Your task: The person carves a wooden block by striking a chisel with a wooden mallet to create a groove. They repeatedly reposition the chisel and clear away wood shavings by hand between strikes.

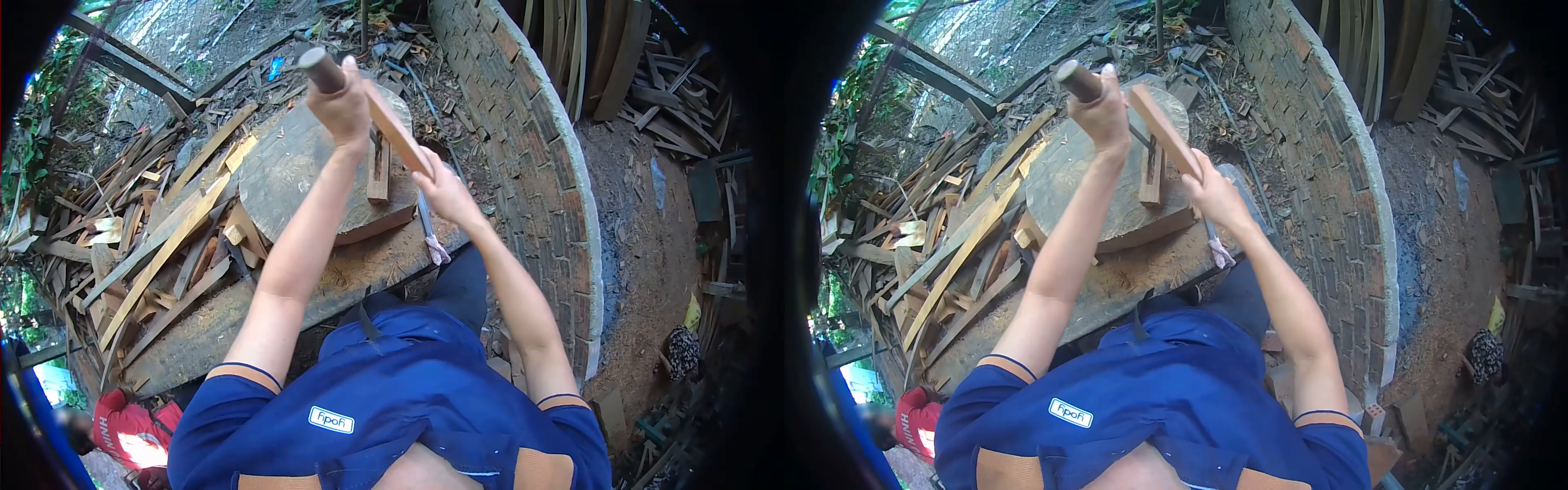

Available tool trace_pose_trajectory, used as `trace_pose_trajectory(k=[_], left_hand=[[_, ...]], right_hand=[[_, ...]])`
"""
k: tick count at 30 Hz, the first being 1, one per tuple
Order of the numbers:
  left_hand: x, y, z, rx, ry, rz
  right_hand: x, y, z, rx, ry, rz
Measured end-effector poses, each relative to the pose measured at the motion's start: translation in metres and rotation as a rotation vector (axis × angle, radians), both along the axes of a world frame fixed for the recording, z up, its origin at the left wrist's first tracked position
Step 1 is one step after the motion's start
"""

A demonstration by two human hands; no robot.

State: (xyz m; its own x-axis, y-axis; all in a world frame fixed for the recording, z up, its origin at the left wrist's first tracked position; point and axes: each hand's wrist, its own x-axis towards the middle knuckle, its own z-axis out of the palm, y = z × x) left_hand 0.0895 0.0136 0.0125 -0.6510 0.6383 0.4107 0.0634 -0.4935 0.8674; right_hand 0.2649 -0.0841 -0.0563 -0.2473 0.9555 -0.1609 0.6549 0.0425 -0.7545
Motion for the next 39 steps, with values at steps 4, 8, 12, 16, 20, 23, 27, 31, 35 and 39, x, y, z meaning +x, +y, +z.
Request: trace_pose_trajectory(k=[4, 8, 12, 16, 20, 23, 27, 31, 35, 39], left_hand=[[0.002, 0.009, -0.010, 0.045, 0.114, 0.123], [0.016, -0.012, 0.010, -0.035, 0.085, -0.005], [0.027, -0.010, 0.006, 0.148, -0.074, -0.085], [0.015, -0.012, 0.003, 0.074, -0.110, -0.153], [0.008, -0.007, -0.001, 0.163, -0.131, -0.131], [-0.012, -0.007, -0.010, 0.102, -0.275, -0.170], [-0.027, -0.008, -0.011, 0.011, -0.386, -0.120], [-0.033, -0.014, -0.011, 0.031, -0.515, -0.120], [-0.051, -0.026, -0.018, -0.014, -0.708, -0.061], [-0.101, -0.020, -0.085, -0.430, -1.169, 0.185]], right_hand=[[-0.010, 0.012, 0.158, 0.007, 0.410, -0.091], [-0.021, 0.015, 0.215, 0.615, 0.351, 0.053], [-0.017, 0.007, 0.224, 0.571, -0.404, 0.266], [-0.017, 0.003, 0.228, 0.576, -0.191, 0.282], [-0.019, 0.004, 0.204, 0.414, -0.330, 0.228], [-0.016, 0.009, 0.179, 0.207, 0.171, 0.184], [-0.005, 0.026, 0.093, -0.052, 0.017, 0.038], [0.002, 0.012, 0.037, -0.059, -0.215, 0.073], [-0.007, 0.002, 0.021, -0.058, -0.209, 0.002], [-0.009, -0.001, 0.021, -0.066, -0.203, -0.014]])
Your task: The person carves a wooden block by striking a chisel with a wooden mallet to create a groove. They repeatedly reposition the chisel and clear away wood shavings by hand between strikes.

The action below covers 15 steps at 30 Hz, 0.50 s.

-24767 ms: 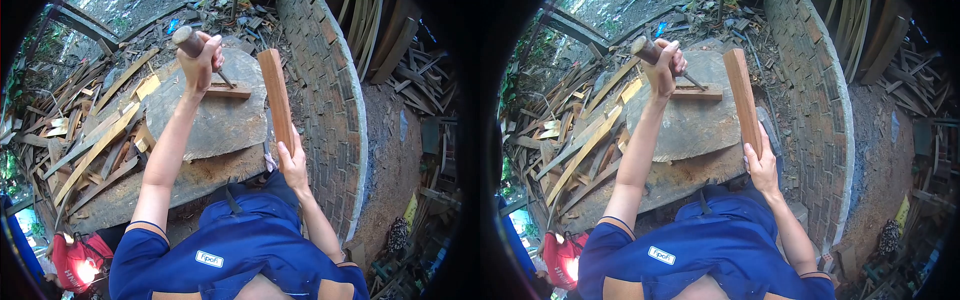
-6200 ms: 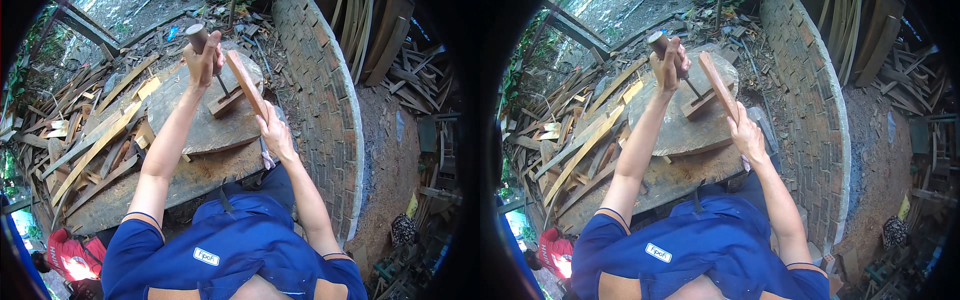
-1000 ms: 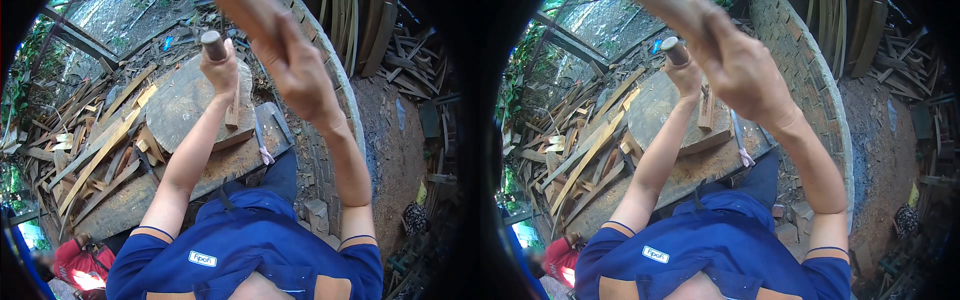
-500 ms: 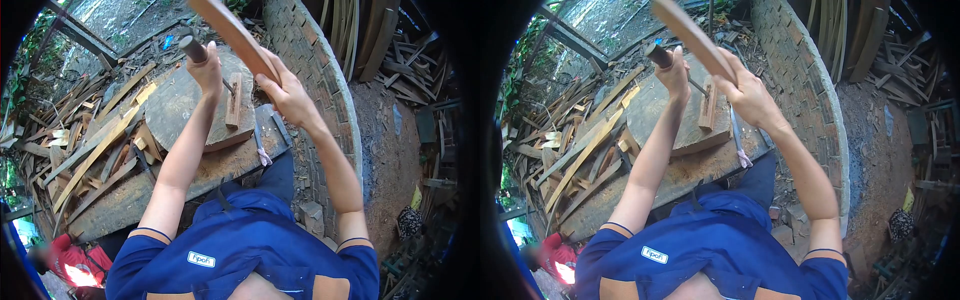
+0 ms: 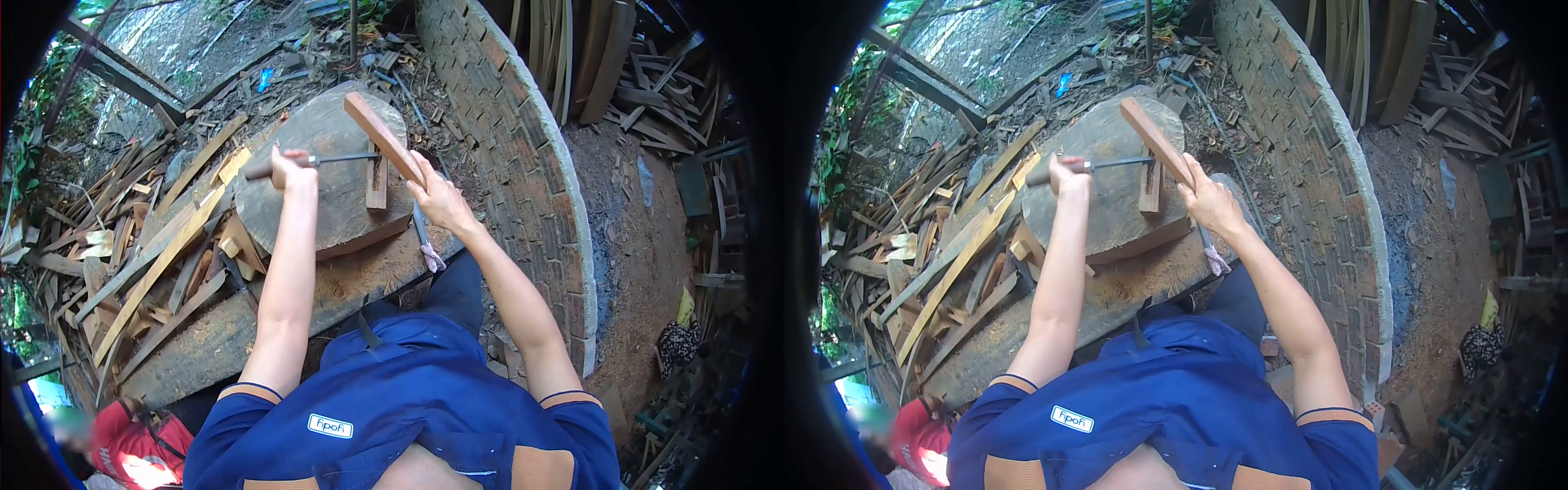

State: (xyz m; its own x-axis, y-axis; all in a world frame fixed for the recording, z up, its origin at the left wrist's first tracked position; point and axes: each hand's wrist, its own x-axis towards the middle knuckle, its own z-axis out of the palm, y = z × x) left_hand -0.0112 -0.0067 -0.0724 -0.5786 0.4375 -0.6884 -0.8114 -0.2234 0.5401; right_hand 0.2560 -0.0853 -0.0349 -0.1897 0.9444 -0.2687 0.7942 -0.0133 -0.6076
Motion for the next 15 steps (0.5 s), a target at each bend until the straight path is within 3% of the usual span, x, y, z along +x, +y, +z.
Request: trace_pose_trajectory(k=[1, 3, 5, 7, 9, 11, 13, 15], left_hand=[[-0.007, -0.005, -0.014, -0.115, -0.114, -0.025], [-0.028, -0.010, -0.048, 0.043, -0.153, 0.014], [-0.033, -0.021, -0.026, 0.259, -0.029, -0.208], [-0.021, -0.035, 0.021, 0.153, 0.381, -0.651], [0.004, -0.055, 0.067, 0.078, 0.986, -1.263], [0.034, -0.071, 0.052, 0.126, 1.673, -1.427], [0.067, -0.085, 0.051, -0.355, 1.947, -1.645], [0.078, -0.095, 0.039, -0.373, 2.024, -1.566]], right_hand=[[0.002, 0.003, -0.019, 0.088, 0.080, 0.022], [0.009, 0.006, -0.025, 0.170, 0.155, 0.027], [0.014, 0.005, -0.003, -0.252, 0.647, -0.108], [0.013, -0.011, 0.008, -0.276, 0.676, -0.194], [0.019, -0.020, 0.010, -0.259, 0.748, -0.288], [0.029, -0.030, 0.007, -0.294, 0.706, -0.304], [0.037, -0.040, -0.004, -0.140, 0.607, -0.245], [0.046, -0.049, -0.008, -0.082, 0.604, -0.241]])
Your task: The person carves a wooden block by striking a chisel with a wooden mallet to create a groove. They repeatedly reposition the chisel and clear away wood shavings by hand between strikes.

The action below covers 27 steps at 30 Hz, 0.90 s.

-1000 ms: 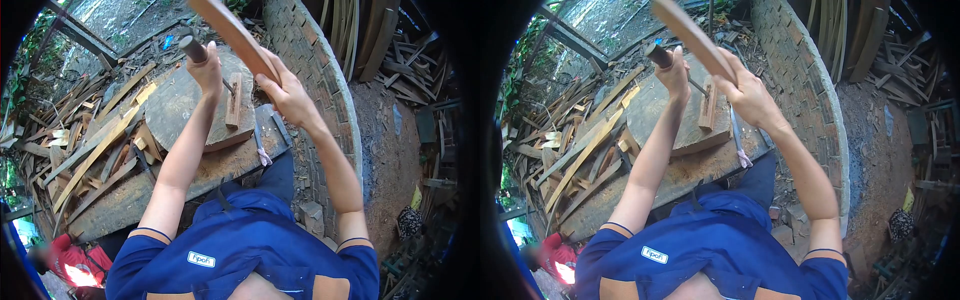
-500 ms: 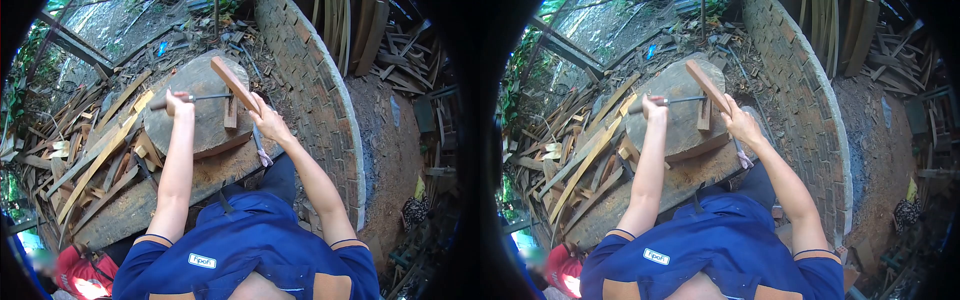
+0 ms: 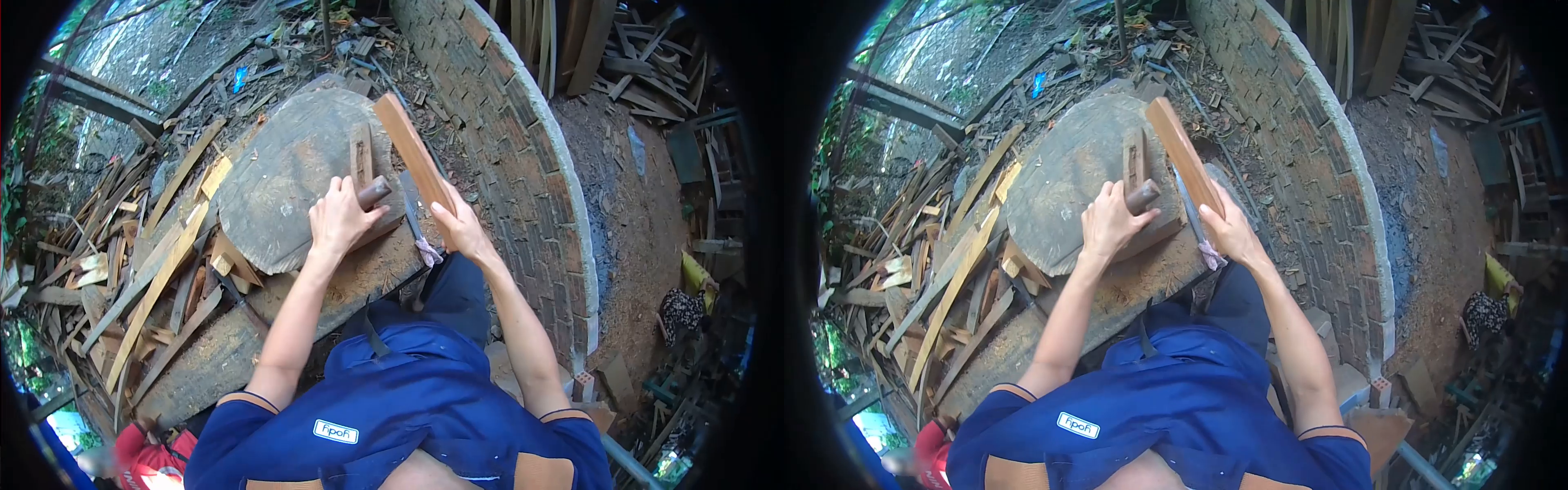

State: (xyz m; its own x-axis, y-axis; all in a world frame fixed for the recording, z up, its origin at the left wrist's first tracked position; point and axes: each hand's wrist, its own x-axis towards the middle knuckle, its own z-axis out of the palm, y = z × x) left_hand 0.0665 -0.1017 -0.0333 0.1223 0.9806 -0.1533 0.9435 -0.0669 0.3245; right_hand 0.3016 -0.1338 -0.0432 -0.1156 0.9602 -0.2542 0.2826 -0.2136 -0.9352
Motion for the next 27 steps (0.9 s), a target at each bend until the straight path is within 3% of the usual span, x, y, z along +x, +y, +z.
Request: trace_pose_trajectory(k=[2, 3, 6, 7, 10, 16, 18, 20, 22, 24, 26, 27], left_hand=[[0.005, -0.005, 0.001, 0.075, -0.101, 0.108], [0.005, -0.005, -0.006, 0.101, -0.113, 0.111], [0.002, 0.001, -0.006, 0.135, -0.096, 0.052], [-0.001, 0.003, -0.001, 0.124, -0.083, 0.041], [-0.015, 0.009, -0.003, 0.250, -0.114, -0.001], [-0.042, 0.019, -0.006, 0.119, -0.122, 0.035], [-0.050, 0.027, -0.003, -0.044, -0.360, 0.032], [-0.058, 0.033, 0.008, -0.331, -0.833, 0.079], [-0.061, 0.028, 0.040, -0.580, -1.077, 0.213], [-0.071, 0.027, 0.023, -0.836, -1.566, 0.447], [-0.078, 0.039, -0.004, -1.204, -1.825, 0.541], [-0.086, 0.047, -0.029, -1.377, -1.812, 0.671]], right_hand=[[0.006, -0.011, -0.001, -0.068, -0.046, -0.009], [0.001, -0.012, 0.033, -0.339, -0.051, -0.027], [0.004, -0.018, 0.018, -0.257, -0.022, -0.064], [0.004, -0.018, 0.001, -0.058, -0.033, -0.089], [0.009, -0.020, -0.010, -0.114, 0.082, -0.197], [0.012, -0.013, -0.007, -0.138, 0.087, -0.196], [0.013, -0.013, -0.003, -0.154, 0.042, -0.172], [0.013, -0.012, 0.000, -0.149, 0.041, -0.193], [0.012, -0.012, -0.001, -0.136, 0.039, -0.200], [0.012, -0.011, -0.004, -0.074, 0.062, -0.238], [0.015, -0.010, -0.002, -0.069, 0.054, -0.234], [0.016, -0.009, -0.001, -0.096, 0.029, -0.228]])
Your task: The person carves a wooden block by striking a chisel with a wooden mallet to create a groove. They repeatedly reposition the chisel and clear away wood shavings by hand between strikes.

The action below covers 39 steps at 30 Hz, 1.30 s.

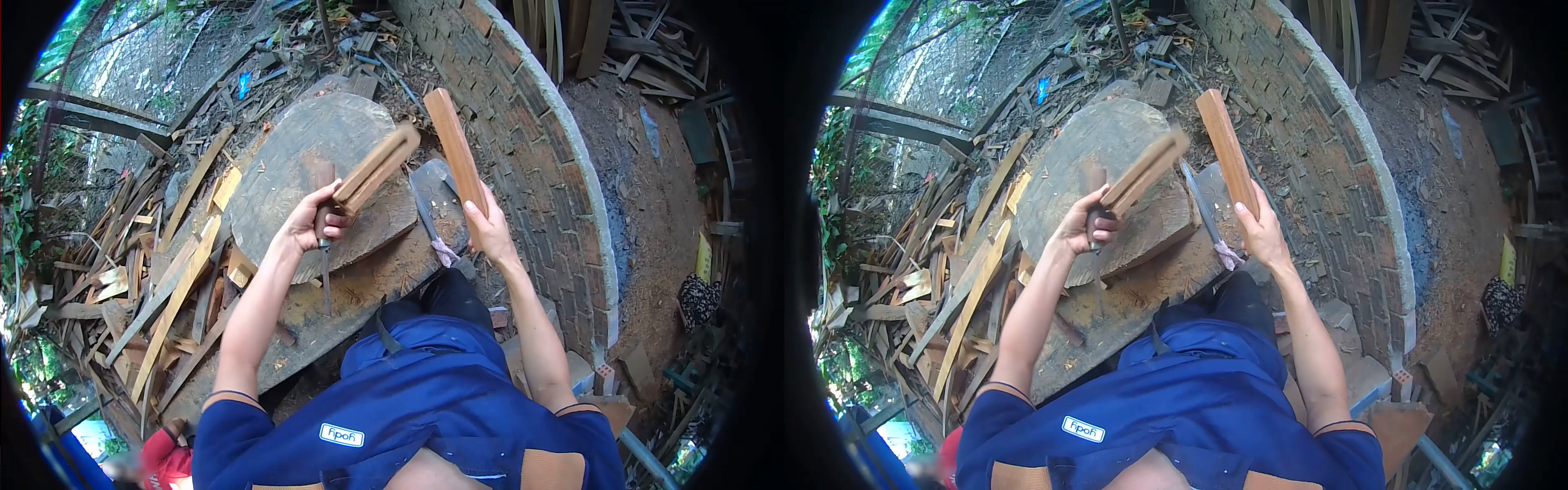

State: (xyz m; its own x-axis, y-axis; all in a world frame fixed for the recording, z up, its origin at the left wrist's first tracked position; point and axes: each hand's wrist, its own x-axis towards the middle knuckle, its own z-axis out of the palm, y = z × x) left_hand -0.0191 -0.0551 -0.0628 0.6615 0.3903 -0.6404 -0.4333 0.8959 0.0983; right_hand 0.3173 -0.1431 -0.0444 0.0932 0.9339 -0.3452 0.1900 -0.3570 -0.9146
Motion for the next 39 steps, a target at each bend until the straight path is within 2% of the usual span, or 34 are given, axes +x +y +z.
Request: trace_pose_trajectory(k=[2, 7, 10, 11, 13, 14, 15, 17, 18, 19, 21, 25, 27, 29, 33, 35, 37, 39], left_hand=[[-0.004, 0.003, -0.021, -0.065, -0.003, 0.067], [-0.002, -0.005, -0.007, -0.093, -0.210, 0.160], [-0.006, -0.001, -0.018, -0.096, 0.027, 0.115], [-0.009, -0.001, -0.018, -0.094, 0.024, 0.115], [-0.003, -0.008, 0.015, 0.146, 0.324, 0.104], [-0.008, -0.011, 0.014, 0.310, 0.447, 0.073], [-0.005, -0.014, 0.021, 0.308, 0.447, 0.076], [0.007, -0.021, 0.042, 1.026, 0.967, -0.081], [0.008, -0.022, 0.040, 1.032, 1.074, -0.146], [0.009, -0.022, 0.024, 1.282, 1.241, -0.115], [0.008, -0.029, 0.011, 1.539, 1.475, -0.249], [0.010, -0.040, 0.006, 1.553, 1.522, -0.249], [0.012, -0.043, 0.011, 1.525, 1.565, -0.233], [0.013, -0.044, 0.013, 1.507, 1.600, -0.217], [0.010, -0.044, 0.010, 1.505, 1.613, -0.256], [0.005, -0.041, 0.007, 1.532, 1.615, -0.243], [0.002, -0.038, 0.009, 1.612, 1.600, -0.331], [0.000, -0.033, 0.018, 1.559, 1.595, -0.278]], right_hand=[[0.001, 0.000, 0.003, -0.033, -0.027, 0.007], [0.001, -0.005, 0.012, -0.016, -0.099, -0.003], [0.000, -0.003, 0.007, -0.046, -0.099, -0.003], [0.001, -0.001, 0.007, -0.044, -0.102, -0.002], [-0.001, -0.004, 0.006, 0.007, -0.099, -0.009], [-0.002, -0.006, 0.006, -0.001, -0.098, -0.008], [-0.002, -0.005, 0.007, -0.001, -0.088, -0.013], [-0.004, -0.002, 0.007, 0.002, -0.078, -0.012], [-0.006, 0.000, 0.005, 0.026, -0.066, -0.024], [-0.009, 0.002, 0.004, 0.051, -0.052, -0.035], [-0.012, 0.006, 0.004, 0.061, -0.064, -0.024], [-0.023, 0.005, 0.013, 0.034, -0.092, 0.046], [-0.034, 0.005, -0.001, 0.049, -0.088, 0.035], [-0.040, 0.007, -0.016, 0.210, -0.197, 0.110], [-0.060, 0.020, 0.006, -0.007, -0.036, 0.073], [-0.059, 0.026, 0.003, 0.022, -0.039, 0.088], [-0.056, 0.027, 0.000, 0.048, -0.045, 0.102], [-0.050, 0.024, -0.001, 0.049, -0.062, 0.115]])
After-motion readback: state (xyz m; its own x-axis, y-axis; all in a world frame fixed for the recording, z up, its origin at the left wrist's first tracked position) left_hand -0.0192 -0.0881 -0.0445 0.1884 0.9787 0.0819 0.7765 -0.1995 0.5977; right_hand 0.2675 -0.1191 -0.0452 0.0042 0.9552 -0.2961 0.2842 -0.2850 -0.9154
